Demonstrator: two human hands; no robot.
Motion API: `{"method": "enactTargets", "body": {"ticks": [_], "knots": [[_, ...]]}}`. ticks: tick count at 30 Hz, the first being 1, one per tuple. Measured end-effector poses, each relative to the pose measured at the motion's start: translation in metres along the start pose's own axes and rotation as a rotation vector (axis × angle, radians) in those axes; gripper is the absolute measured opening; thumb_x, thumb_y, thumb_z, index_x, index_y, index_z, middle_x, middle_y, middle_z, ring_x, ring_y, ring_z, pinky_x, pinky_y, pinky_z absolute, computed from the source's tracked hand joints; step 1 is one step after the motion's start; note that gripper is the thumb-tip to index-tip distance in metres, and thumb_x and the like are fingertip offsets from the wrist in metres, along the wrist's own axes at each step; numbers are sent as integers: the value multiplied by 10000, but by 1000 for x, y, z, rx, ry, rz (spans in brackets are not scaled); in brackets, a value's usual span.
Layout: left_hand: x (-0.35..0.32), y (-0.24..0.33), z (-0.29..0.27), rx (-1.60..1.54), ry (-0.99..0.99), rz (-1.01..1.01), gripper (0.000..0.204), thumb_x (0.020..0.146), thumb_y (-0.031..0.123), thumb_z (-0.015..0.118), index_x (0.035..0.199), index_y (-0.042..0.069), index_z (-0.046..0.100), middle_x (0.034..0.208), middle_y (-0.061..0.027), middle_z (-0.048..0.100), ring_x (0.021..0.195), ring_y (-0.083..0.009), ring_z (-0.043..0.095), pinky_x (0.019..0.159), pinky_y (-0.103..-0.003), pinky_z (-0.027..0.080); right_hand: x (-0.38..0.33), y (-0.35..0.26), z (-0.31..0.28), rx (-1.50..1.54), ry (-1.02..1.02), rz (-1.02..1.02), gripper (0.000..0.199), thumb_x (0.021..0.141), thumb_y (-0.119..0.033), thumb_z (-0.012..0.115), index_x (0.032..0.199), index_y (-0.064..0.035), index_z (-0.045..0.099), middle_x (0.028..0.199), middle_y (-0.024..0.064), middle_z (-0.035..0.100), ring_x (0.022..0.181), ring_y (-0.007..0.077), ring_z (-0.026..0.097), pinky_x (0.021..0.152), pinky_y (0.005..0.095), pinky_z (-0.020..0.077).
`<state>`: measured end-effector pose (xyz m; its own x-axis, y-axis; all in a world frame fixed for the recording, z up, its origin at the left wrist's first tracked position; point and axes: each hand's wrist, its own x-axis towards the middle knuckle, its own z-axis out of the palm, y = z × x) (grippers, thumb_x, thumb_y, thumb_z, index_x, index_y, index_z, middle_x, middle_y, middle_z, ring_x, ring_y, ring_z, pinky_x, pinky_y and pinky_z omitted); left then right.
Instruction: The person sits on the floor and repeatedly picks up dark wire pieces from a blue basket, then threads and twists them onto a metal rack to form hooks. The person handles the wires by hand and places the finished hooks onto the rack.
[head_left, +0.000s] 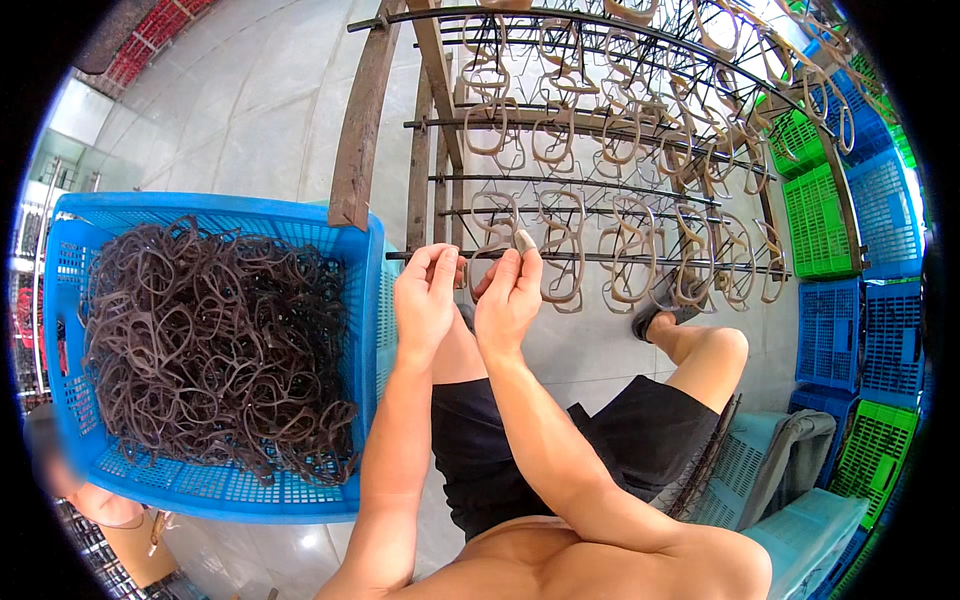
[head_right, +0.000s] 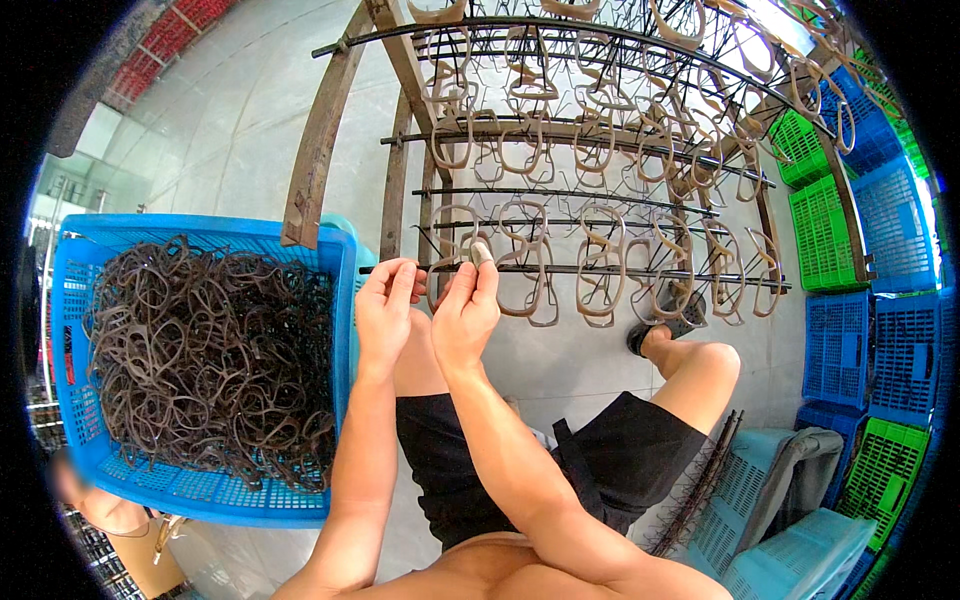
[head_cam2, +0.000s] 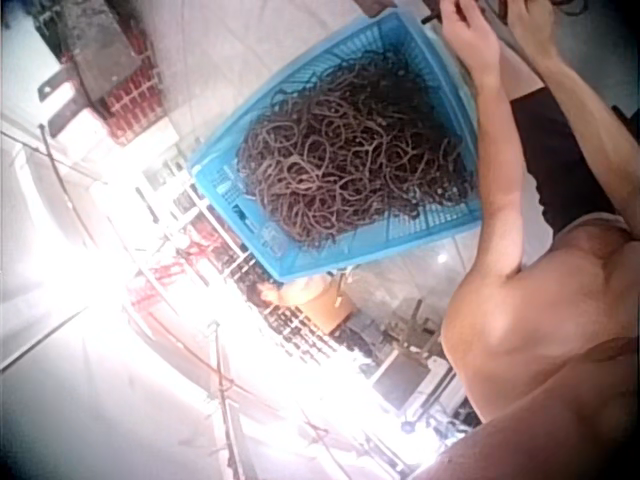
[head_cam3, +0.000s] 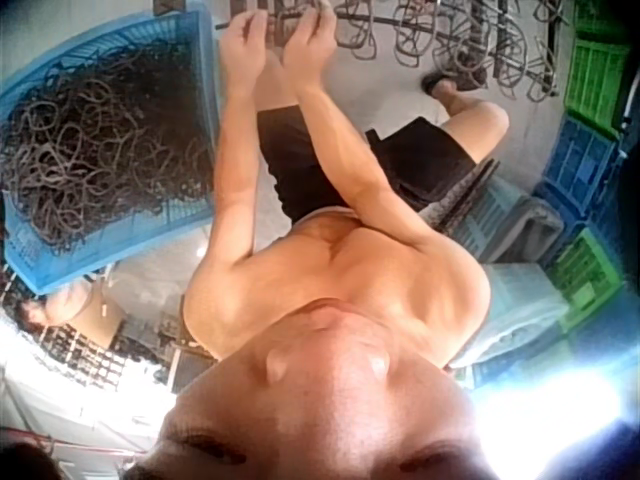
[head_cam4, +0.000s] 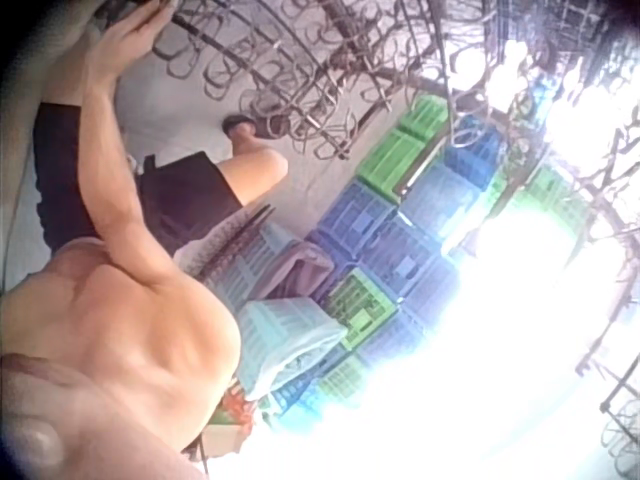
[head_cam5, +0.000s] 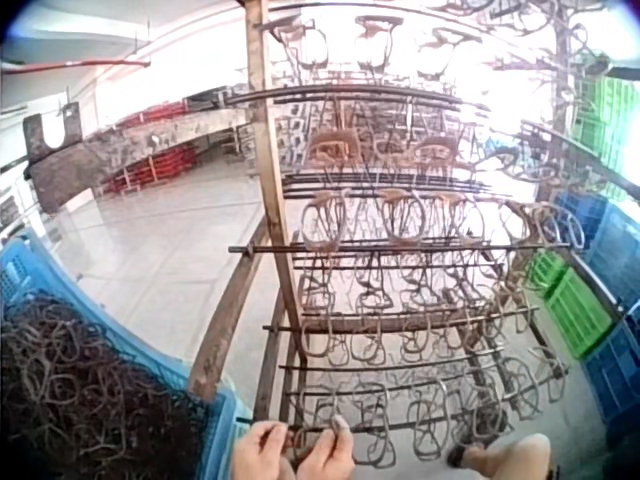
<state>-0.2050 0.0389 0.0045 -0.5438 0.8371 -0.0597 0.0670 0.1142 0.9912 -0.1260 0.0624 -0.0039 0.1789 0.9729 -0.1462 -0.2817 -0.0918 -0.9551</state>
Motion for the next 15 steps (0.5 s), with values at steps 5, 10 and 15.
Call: {"method": "enactTargets", "body": {"ticks": [5, 10, 15], "knots": [[0, -17, -3, -12, 28, 15, 171, 915, 157, 555, 970, 8, 619, 821, -31, 648, 705, -82, 566, 636, -225, 462, -1, 10, -1, 79, -38, -13, 123, 951, -122, 465, 966, -3, 496, 583, -10, 453, 483, 65, 386, 425, 241, 335], [-3, -12, -3, -112, 15, -14, 173, 919, 148, 549, 977, 3, 624, 825, -34, 646, 704, -81, 562, 636, -225, 461, 2, 20, 0, -139, -31, -117, 148, 936, -125, 502, 878, 10, 512, 573, 51, 469, 496, 107, 399, 445, 285, 364], [-4, -24, -11, -314, 25, -138, 220, 941, 197, 518, 994, 7, 614, 848, -52, 650, 717, -106, 587, 652, -240, 468, -7, 16, 5, -250, -88, -143, 265, 933, -118, 508, 1157, 17, 550, 660, 87, 578, 568, 115, 533, 524, 286, 465]]}}
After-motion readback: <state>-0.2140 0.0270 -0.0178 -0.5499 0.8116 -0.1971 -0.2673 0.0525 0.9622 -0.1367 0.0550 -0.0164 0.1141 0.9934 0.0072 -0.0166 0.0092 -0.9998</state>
